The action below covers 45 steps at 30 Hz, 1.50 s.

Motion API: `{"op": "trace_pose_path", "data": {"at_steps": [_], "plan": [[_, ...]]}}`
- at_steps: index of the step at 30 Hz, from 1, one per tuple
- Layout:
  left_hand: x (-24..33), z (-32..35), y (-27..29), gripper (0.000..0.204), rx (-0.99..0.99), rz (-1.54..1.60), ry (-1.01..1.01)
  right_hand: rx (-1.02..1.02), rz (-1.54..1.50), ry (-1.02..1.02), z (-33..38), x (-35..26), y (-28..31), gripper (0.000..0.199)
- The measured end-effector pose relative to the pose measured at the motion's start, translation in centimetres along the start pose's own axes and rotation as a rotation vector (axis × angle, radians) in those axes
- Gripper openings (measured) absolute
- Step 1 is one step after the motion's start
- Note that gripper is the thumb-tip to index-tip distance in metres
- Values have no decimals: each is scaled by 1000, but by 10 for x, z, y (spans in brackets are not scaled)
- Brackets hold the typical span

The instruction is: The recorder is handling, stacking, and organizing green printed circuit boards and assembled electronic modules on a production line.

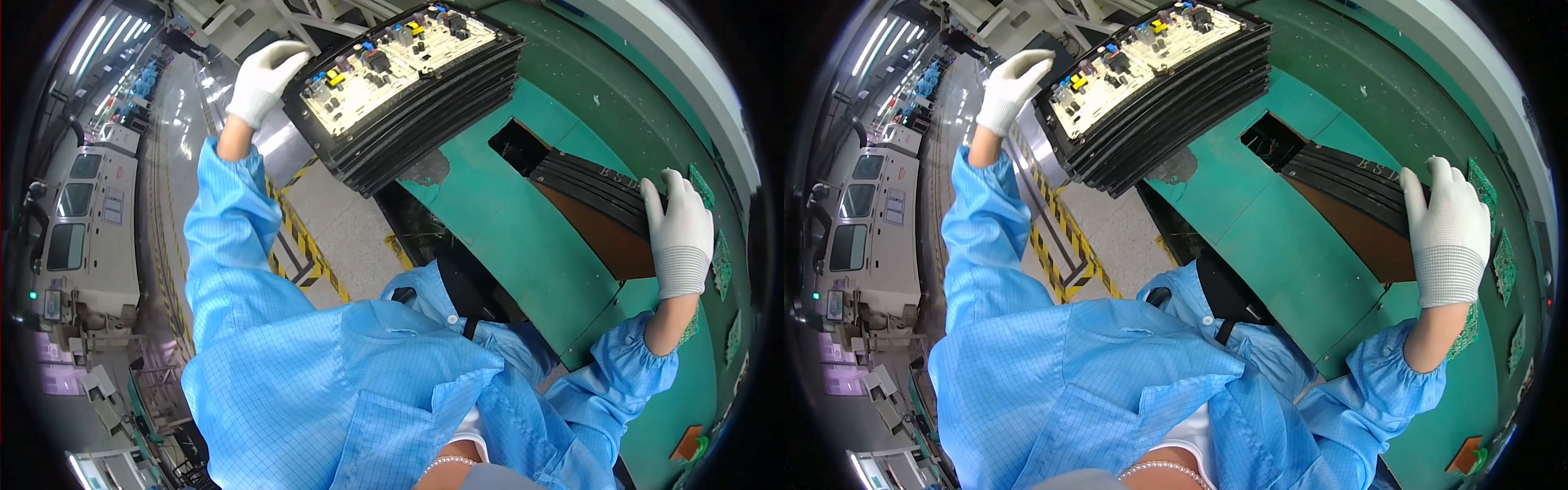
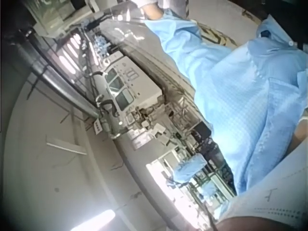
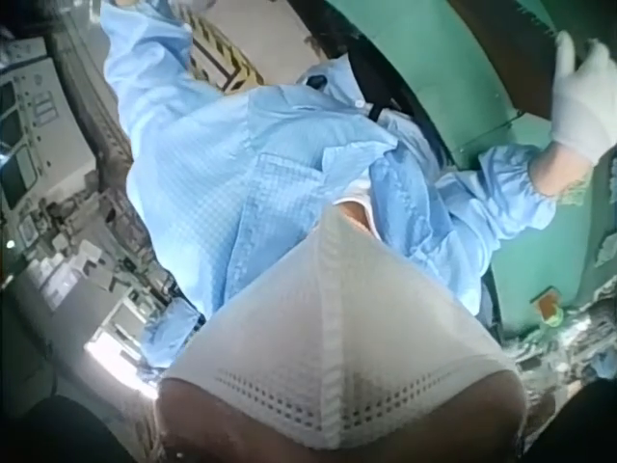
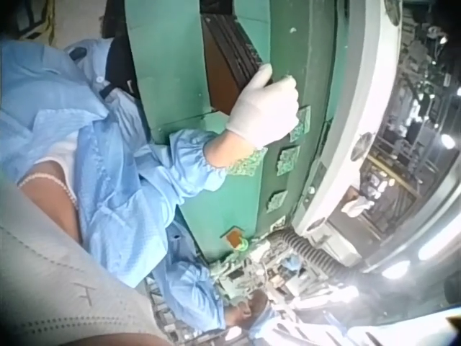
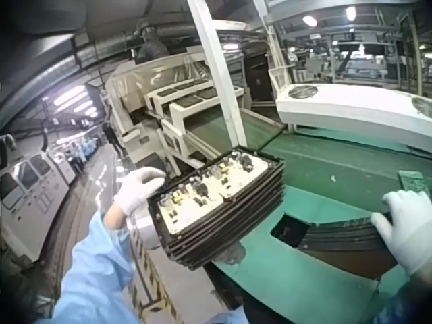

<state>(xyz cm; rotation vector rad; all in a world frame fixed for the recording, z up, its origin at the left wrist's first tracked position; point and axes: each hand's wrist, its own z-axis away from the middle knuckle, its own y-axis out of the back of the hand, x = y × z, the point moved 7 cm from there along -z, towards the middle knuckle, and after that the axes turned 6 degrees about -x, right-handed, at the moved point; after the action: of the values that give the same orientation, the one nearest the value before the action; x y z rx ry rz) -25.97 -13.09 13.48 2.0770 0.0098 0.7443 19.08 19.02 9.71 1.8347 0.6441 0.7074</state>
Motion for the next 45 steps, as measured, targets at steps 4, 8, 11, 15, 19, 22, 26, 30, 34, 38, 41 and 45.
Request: {"op": "trace_pose_path", "data": {"at_steps": [4,8,11,15,19,22,26,30,34,38,41,45], "plan": [[15,-68,-33,42,-232,-190,-71,-13,15,-23,4,3,1,38],[-4,-98,-59,46,-420,-340,-73,-21,-5,-19,-1,-4,0,39],[-15,-116,-67,39,-437,-345,-99,10,14,-18,1,-1,0,39],[-13,-122,-73,39,-475,-351,-129,27,0,-7,2,0,0,38],[31,-106,-71,37,-374,-449,-245,44,-17,13,1,-2,0,37],[101,-74,-84,38,-400,-320,-232,42,-19,9,4,3,0,38],[137,-32,-116,50,-470,-511,-424,47,-11,2,3,1,-1,39],[144,-32,-123,49,-481,-618,-396,36,6,2,4,-6,7,39],[148,-47,-128,50,-659,-667,-315,50,34,4,5,-7,8,37],[171,-91,-141,62,-751,-483,-337,49,48,4,6,-5,6,36],[174,-130,-163,59,-559,-506,-381,85,44,15,7,-5,8,36],[162,-150,-203,58,-578,-693,-340,81,44,3,6,-6,8,36]]}}
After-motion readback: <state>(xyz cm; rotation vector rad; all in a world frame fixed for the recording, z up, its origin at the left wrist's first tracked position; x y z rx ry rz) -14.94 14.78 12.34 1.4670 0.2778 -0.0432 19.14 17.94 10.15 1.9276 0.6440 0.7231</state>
